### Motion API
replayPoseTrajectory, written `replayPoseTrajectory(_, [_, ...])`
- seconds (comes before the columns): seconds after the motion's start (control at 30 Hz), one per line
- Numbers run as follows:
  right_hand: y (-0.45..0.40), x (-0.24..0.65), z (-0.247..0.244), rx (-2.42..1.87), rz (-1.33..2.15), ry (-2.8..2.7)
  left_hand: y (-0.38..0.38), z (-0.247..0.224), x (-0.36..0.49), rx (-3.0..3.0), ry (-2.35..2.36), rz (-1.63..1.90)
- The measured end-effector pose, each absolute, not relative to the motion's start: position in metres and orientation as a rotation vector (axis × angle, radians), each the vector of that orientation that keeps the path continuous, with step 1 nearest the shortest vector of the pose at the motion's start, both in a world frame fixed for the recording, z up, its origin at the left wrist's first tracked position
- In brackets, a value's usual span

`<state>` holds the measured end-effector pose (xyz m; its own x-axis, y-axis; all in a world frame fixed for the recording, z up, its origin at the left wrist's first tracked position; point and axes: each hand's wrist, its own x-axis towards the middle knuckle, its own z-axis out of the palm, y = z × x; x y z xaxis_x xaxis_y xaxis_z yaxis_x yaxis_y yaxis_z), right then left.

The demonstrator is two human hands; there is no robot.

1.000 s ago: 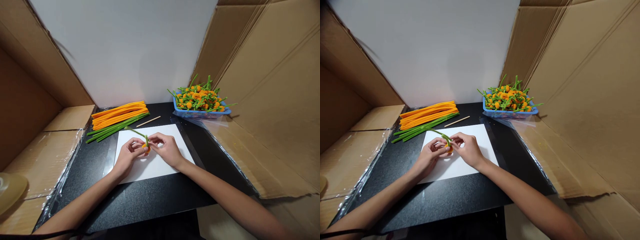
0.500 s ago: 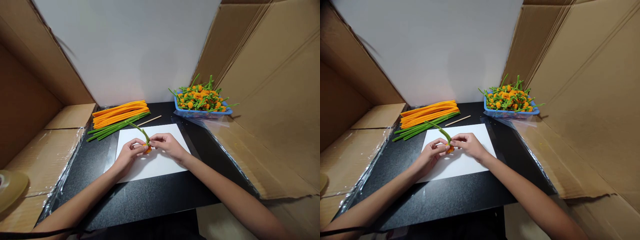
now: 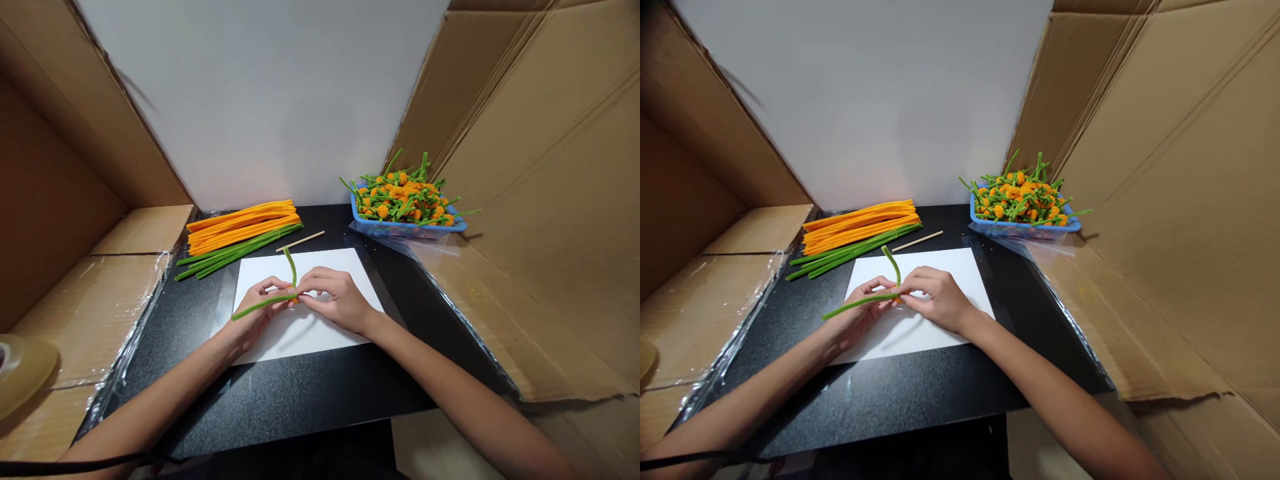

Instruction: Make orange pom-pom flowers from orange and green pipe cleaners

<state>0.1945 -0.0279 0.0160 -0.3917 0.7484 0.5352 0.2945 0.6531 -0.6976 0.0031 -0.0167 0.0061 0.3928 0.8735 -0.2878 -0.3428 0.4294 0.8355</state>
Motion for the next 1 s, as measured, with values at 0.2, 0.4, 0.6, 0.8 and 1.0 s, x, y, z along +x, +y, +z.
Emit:
replayPoseTrajectory(0.2, [-0.027, 0.197, 0.016, -0.902, 0.646, -2.002, -0.015, 0.005, 0.002, 0.744, 0.901, 0.837])
replayPoseTrajectory(0.4, [-0.028, 0.198, 0.025, -0.983, 0.837, -1.943, -0.017, 0.003, 0.004, 0.796, 0.893, 0.881])
replayPoseTrajectory(0.6, [-0.028, 0.197, 0.024, -1.025, 0.869, -1.851, -0.018, 0.004, 0.006, 0.867, 0.862, 0.886])
replayPoseTrajectory(0.8, [-0.029, 0.198, 0.024, -1.014, 0.735, -1.969, -0.018, 0.003, 0.006, 0.853, 0.873, 0.887])
replayPoseTrajectory(1.0, [-0.027, 0.202, 0.020, -0.826, 0.440, -2.139, -0.018, 0.001, 0.004, 0.861, 0.780, 0.922])
